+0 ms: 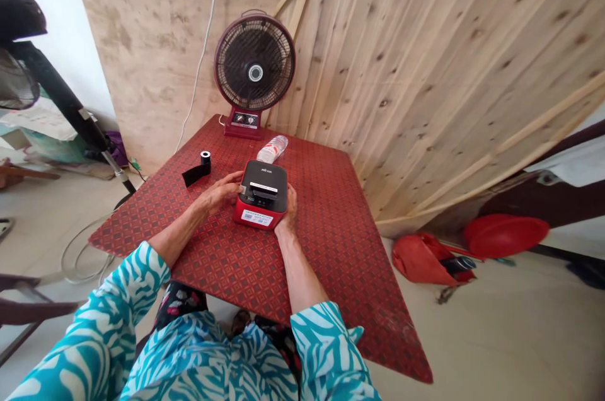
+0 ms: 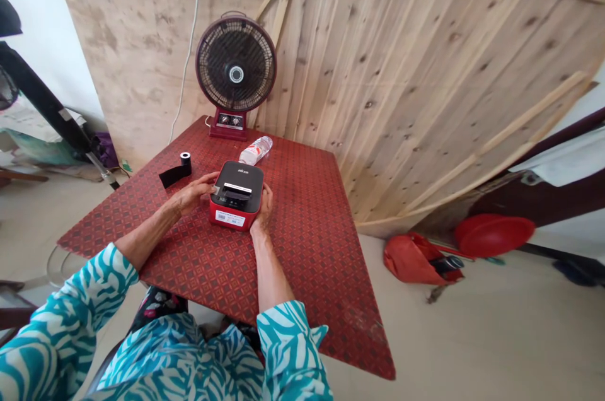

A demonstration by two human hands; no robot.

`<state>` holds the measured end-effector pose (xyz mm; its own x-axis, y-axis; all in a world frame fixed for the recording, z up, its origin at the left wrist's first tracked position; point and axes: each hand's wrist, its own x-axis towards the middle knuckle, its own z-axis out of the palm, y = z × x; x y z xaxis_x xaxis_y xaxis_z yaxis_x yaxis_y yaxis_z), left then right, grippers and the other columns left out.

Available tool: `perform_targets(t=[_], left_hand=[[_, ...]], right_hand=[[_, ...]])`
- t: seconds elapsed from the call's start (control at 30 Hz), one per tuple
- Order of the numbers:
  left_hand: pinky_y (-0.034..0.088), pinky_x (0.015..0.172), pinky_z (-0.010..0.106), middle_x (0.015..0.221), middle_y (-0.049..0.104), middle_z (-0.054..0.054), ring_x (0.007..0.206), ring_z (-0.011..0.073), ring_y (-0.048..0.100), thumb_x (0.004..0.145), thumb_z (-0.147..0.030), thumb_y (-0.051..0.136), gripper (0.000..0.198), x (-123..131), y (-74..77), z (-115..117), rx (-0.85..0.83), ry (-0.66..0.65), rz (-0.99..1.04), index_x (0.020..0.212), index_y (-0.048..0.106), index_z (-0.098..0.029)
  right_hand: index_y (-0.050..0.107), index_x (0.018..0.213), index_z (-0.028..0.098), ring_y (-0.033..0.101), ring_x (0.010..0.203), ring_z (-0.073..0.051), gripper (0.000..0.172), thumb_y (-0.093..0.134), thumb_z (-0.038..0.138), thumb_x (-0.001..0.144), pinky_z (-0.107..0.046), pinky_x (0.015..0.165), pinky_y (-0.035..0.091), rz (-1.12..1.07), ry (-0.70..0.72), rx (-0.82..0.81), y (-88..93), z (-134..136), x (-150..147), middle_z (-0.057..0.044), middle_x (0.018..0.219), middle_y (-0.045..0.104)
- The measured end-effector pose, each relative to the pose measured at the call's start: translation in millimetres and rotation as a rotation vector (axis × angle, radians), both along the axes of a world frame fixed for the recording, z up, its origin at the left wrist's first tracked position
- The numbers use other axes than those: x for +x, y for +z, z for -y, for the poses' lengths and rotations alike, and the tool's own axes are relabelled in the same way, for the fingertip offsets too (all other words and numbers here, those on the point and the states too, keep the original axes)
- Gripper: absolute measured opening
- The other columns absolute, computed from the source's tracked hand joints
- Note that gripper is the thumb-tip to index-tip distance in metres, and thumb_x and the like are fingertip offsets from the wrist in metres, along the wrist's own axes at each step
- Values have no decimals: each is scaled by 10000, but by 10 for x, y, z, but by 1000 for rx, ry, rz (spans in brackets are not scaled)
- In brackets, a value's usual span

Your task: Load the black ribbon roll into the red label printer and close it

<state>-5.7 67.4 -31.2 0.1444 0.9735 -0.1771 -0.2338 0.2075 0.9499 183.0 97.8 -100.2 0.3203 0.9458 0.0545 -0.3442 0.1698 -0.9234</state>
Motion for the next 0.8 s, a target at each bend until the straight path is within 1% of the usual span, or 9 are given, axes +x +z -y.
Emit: perform_targets(t=[0.2,0.33,0.43,0.5,0.67,0.8], left_hand=[[518,747,297,1400,586,77,1137,267,626,581,-299,718,735,8,-26,-27,-5,33,2,1307,610,-261],[516,726,287,1332,634,80,1137,271,627,556,-280,717,747,20,-5,-28,-8,51,11,1296,619,-241],[516,719,283,1323,645,92,1130,274,631,558,-276,710,757,30,14,-24,0,43,12,1306,606,-228],[515,711,281,1306,657,100,1095,269,645,563,-278,708,784,29,13,-24,6,32,18,1335,588,-218],[501,693,281,1129,736,99,948,237,678,580,-270,683,841,20,-18,-23,15,17,13,1406,545,-197],[505,718,287,1121,739,95,947,231,676,571,-260,679,833,25,-19,-15,30,19,28,1392,559,-190]], right_hand=[[619,1143,216,634,1025,-163,470,562,533,801,-340,970,477,16,-22,23,13,19,-13,-34,1162,688],[605,1161,219,636,1020,-165,488,558,547,802,-345,967,479,-26,4,19,23,24,-25,-30,1147,691],[615,1159,221,633,1038,-165,483,542,554,818,-334,953,483,-8,-2,10,36,32,-28,-36,1175,686],[618,1159,226,633,1033,-160,480,536,557,822,-327,945,483,1,-6,11,39,37,-28,-31,1172,685],[595,1181,240,637,1002,-153,484,542,552,816,-318,915,491,-29,13,10,24,32,-27,-15,1159,681],[598,1179,213,615,1041,-166,504,534,552,811,-315,915,487,29,-13,8,41,34,-26,-51,1201,661]])
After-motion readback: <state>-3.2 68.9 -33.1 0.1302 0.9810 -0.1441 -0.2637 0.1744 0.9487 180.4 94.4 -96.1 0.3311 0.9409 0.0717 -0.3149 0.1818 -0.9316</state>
